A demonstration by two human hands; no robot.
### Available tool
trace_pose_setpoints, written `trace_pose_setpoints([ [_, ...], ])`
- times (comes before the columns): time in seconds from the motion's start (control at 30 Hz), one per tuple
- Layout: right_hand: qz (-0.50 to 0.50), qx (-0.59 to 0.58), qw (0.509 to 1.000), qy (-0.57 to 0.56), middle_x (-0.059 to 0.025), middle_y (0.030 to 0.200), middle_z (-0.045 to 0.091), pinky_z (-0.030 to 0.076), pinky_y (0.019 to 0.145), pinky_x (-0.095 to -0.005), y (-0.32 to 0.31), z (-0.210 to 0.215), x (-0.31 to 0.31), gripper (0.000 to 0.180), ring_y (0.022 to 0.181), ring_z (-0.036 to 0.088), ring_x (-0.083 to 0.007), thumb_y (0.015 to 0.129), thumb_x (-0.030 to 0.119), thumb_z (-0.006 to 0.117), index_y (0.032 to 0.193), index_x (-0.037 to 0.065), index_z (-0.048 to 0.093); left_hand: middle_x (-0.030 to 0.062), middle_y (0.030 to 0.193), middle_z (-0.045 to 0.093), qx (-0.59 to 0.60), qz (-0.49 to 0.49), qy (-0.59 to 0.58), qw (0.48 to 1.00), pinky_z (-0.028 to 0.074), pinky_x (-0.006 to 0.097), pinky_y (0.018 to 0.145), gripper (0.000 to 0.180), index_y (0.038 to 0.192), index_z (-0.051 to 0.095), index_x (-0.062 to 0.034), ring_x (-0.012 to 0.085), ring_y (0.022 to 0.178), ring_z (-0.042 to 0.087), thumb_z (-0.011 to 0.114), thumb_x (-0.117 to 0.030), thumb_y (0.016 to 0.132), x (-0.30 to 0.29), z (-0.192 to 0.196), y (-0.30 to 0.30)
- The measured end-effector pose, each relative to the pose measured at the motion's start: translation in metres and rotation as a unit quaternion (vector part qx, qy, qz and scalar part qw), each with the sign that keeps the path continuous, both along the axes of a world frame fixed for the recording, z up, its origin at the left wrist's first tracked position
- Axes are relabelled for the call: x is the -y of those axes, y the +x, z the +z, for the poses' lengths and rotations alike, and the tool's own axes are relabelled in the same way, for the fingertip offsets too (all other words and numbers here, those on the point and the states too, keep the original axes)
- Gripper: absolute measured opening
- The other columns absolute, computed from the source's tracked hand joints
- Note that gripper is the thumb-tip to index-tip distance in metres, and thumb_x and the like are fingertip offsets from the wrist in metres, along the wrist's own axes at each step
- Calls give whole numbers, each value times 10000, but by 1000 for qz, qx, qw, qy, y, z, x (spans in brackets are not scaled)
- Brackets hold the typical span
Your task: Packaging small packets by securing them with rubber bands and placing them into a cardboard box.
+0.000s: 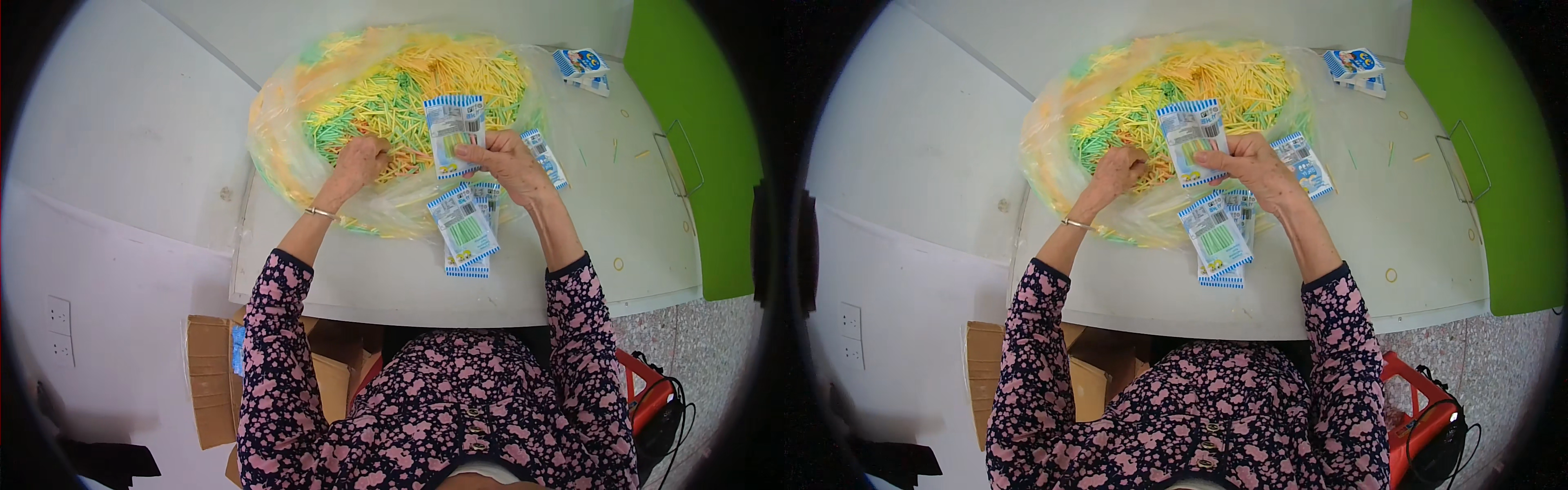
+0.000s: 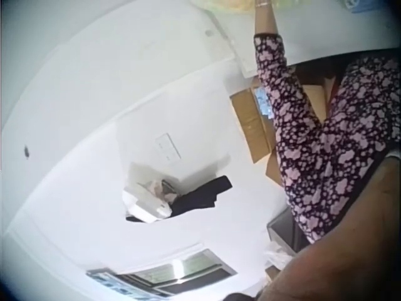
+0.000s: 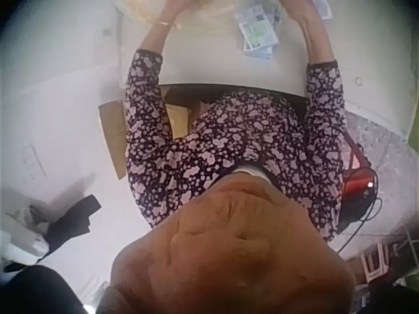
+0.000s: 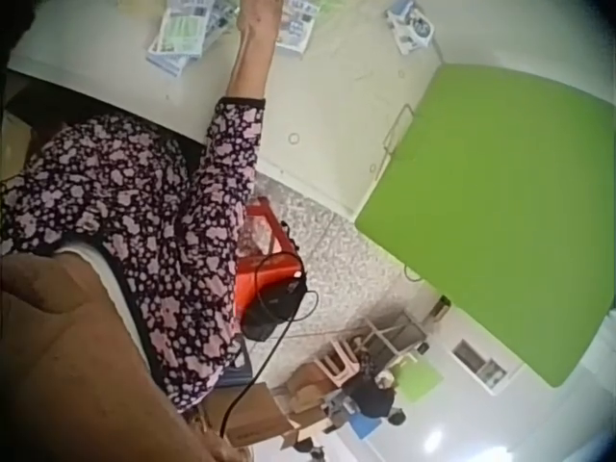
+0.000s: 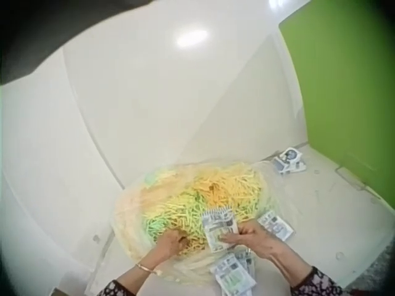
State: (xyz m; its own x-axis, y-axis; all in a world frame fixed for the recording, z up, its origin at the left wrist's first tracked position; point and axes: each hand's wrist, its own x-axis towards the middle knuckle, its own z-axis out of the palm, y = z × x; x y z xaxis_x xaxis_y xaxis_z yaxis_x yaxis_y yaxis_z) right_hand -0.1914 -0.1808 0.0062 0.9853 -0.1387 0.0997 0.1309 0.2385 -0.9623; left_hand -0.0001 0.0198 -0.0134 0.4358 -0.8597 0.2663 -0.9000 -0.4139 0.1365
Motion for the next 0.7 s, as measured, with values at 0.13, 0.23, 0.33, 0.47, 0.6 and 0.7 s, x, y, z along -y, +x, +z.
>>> trace_pose_setpoints([
  [0.13,-1,-30,1000,7,-36,830,664,493,630,-243,-3,-1,-2,211,728,601,-87,816,222,667,899,28,670,157,641,554,-12,-3,-98,995,440,363,543,104,769,566,-4,286,581,570,607,-94,738,-4,14,2],
  [0.23,18,-42,999,12,-43,825,660,502,605,-237,-3,-4,1,228,709,601,-85,826,228,658,901,12,664,108,603,533,-79,60,-140,985,428,318,511,111,797,553,-10,175,543,553,632,-80,761,3,44,-8],
  [0.33,50,-49,997,18,-41,808,652,507,572,-228,-1,-4,-2,237,684,600,-81,828,227,657,881,-3,661,54,609,532,-105,54,-185,976,439,269,515,150,928,543,-29,93,575,537,619,-85,810,7,69,-17],
  [0.47,62,-58,996,0,-25,751,632,507,542,-218,-3,0,-2,233,638,599,-80,816,222,671,814,-10,664,81,660,607,-210,17,-299,931,466,255,549,294,1061,486,-17,132,593,585,613,-44,797,18,95,-36],
  [0.6,71,-64,995,-7,-17,715,621,508,542,-219,-4,5,-4,241,613,595,-78,812,225,677,775,-13,663,32,700,624,-326,-70,-375,865,476,226,605,254,1069,492,-27,90,662,590,582,-19,832,27,112,-57],
  [0.7,86,-72,993,-49,-19,721,631,511,553,-219,-5,2,-2,250,616,597,-78,813,233,677,799,-16,667,22,720,630,-372,-87,-396,835,468,213,660,240,1066,495,-29,77,703,585,582,-23,843,36,116,-76],
])
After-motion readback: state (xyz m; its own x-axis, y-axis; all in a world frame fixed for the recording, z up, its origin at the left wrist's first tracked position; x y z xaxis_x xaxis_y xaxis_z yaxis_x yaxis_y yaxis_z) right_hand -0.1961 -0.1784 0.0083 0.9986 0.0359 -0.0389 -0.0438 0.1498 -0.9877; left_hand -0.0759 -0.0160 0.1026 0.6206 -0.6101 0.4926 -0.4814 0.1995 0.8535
